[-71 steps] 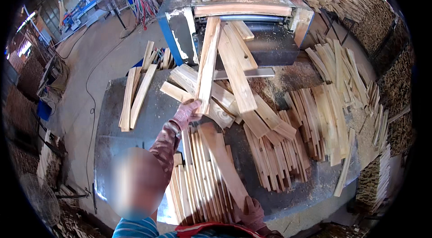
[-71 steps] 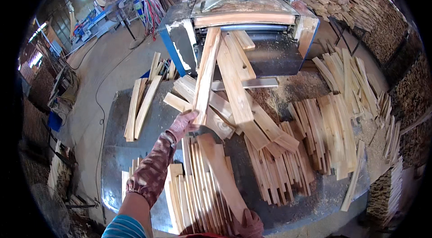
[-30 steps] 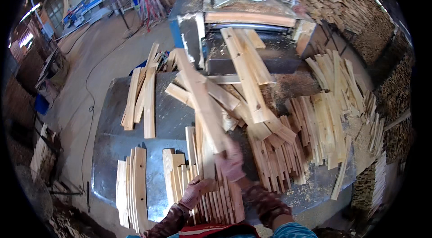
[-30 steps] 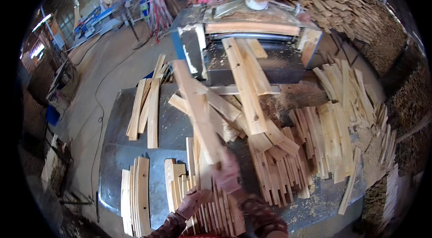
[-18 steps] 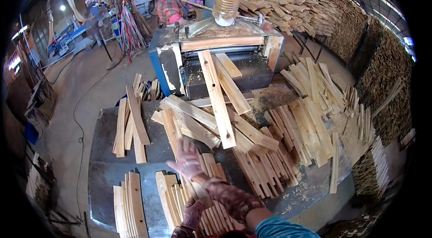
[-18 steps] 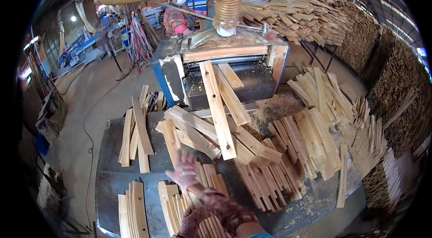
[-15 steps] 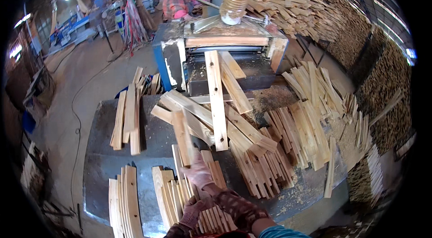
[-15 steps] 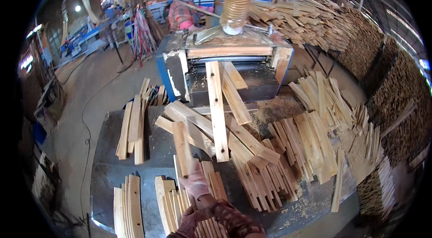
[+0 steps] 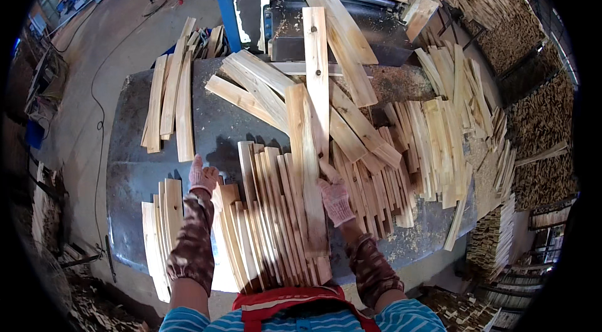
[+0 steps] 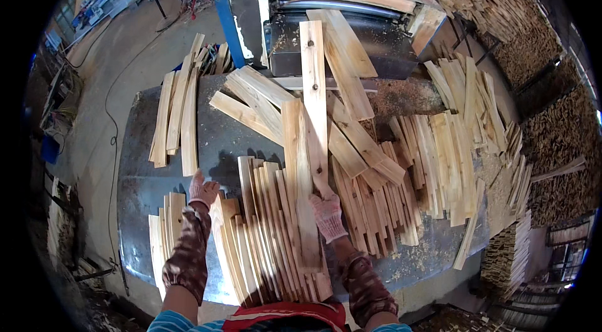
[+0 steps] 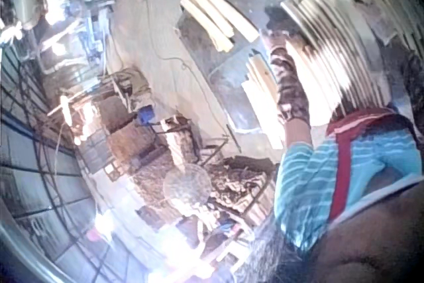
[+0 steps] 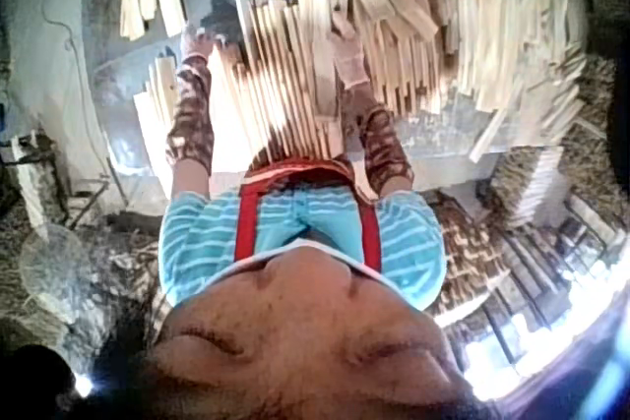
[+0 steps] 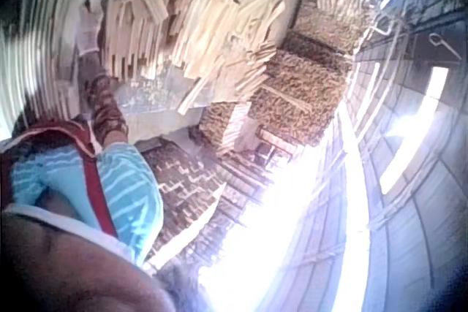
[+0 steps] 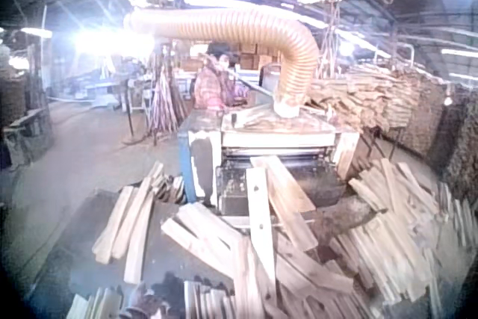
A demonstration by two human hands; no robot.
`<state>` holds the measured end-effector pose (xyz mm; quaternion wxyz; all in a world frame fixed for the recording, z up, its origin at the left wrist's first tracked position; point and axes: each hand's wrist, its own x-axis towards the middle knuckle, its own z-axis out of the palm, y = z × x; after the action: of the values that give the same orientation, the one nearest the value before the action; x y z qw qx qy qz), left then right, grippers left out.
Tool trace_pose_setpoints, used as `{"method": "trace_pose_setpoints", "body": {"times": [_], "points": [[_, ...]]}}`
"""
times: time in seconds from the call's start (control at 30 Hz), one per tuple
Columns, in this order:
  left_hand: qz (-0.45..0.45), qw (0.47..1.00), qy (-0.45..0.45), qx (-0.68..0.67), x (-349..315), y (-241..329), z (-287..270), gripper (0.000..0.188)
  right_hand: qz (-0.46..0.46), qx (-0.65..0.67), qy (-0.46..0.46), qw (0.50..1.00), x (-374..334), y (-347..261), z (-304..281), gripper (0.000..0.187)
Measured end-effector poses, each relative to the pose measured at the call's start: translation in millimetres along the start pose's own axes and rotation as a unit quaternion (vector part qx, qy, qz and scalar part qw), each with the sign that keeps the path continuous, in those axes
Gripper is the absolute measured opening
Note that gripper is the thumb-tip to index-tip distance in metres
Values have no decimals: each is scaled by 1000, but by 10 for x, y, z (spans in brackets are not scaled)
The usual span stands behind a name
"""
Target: The person sorts and stacks small wooden planks in a workshop. They pick up planks from a metal table, align them, and place them into a blue bucket or onto a large stack on a metal rack. The person wears gloves and an apron while handling the wood.
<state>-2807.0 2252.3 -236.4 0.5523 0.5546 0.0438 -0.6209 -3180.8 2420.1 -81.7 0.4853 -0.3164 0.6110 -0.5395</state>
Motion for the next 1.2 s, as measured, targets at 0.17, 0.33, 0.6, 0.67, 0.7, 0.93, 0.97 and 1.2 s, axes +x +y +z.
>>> {"method": "trace_pose_setpoints", "body": {"times": [0.17, 0.33, 0.6, 0.67, 0.7, 0.93, 0.97, 1.2], "points": [[51, 995, -82, 35, 532, 10, 186, 26, 13, 7, 6, 1000, 345, -97, -53, 44], [200, 968, 17, 150, 526, 94, 291, 47, 40, 171, 21, 984, 455, -86, -70, 44], [23, 932, -305, 192, -1090, 36, 408, 60, 49, 123, 10, 991, 216, -63, -25, 39], [-43, 881, -426, 200, -1750, -214, 578, 67, 1, 108, -5, 994, 71, -155, 13, 37], [-37, 908, -357, 218, -2180, -405, 708, 71, 22, 157, -27, 987, -49, -251, 33, 36], [-66, 912, -344, 214, -2794, -1378, 698, 26, -85, -75, 77, 991, -911, 153, 54, 32], [-55, 918, -335, 205, -2866, -1461, 722, 25, 11, -179, 1, 984, -1128, -284, -33, 50], [-84, 752, -553, 348, -3471, -2356, 731, 35, -127, -111, 242, 955, -2162, 534, -830, 81]]}}
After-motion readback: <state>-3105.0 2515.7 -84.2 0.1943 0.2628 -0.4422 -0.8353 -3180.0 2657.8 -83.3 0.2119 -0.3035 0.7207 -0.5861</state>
